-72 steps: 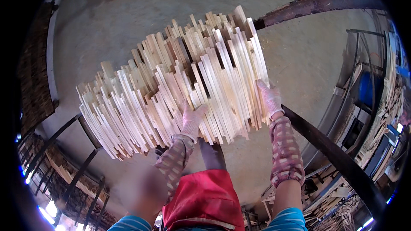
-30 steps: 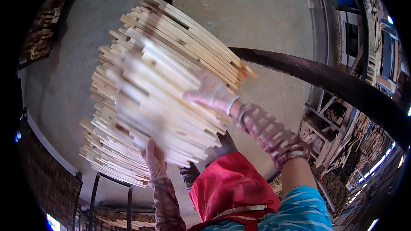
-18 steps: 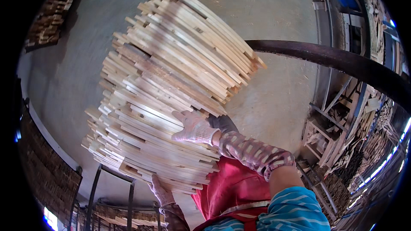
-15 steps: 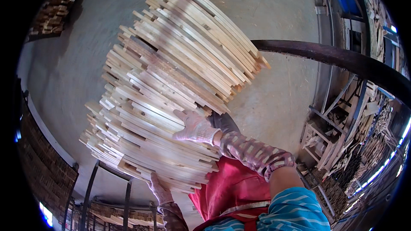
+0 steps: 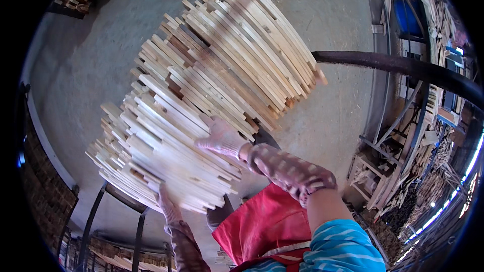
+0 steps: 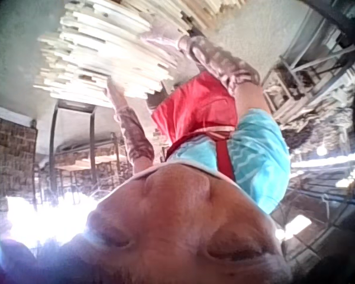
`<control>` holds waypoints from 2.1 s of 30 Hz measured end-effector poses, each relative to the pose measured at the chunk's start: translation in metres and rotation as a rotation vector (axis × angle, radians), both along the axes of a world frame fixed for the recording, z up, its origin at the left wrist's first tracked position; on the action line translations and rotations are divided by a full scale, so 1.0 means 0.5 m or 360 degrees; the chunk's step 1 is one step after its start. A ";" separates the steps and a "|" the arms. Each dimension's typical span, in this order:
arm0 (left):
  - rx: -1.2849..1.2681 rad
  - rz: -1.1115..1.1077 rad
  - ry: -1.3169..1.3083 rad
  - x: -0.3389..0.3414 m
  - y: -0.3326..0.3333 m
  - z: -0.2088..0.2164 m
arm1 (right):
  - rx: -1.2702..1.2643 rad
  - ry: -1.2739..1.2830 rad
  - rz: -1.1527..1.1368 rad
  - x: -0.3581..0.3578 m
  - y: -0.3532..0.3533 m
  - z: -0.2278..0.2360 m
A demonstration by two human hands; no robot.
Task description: The person gathers loose wooden planks from a workbench and stacks them onto a metal rack. They repeatedly pick up batches of planks, align them, and place them on the rack, then walk to another rack to continue stacking.
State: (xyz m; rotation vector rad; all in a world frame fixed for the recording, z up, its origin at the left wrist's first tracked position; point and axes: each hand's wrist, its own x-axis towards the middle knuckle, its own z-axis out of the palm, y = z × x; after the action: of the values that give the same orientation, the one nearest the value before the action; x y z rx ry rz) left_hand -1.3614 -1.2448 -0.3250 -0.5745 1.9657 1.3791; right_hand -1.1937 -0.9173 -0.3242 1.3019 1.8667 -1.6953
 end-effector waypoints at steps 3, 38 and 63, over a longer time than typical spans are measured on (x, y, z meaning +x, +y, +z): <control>-0.0047 -0.0092 -0.0158 -0.046 0.012 -0.088 | 0.0359 -0.0135 0.0161 -0.030 -0.022 -0.029; -0.0997 -0.0207 0.0672 0.034 0.094 -0.066 | 0.0805 -0.0118 -0.0270 -0.027 -0.111 -0.118; -0.1273 -0.0457 0.0740 0.053 0.156 -0.021 | 0.0416 0.0087 -0.0318 0.110 -0.078 -0.018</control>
State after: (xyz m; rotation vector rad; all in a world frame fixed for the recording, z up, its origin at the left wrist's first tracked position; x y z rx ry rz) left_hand -1.3351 -1.1668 -0.3356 -0.2925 2.8525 0.5318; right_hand -1.1385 -0.9563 -0.3334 1.6056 2.1086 -1.6356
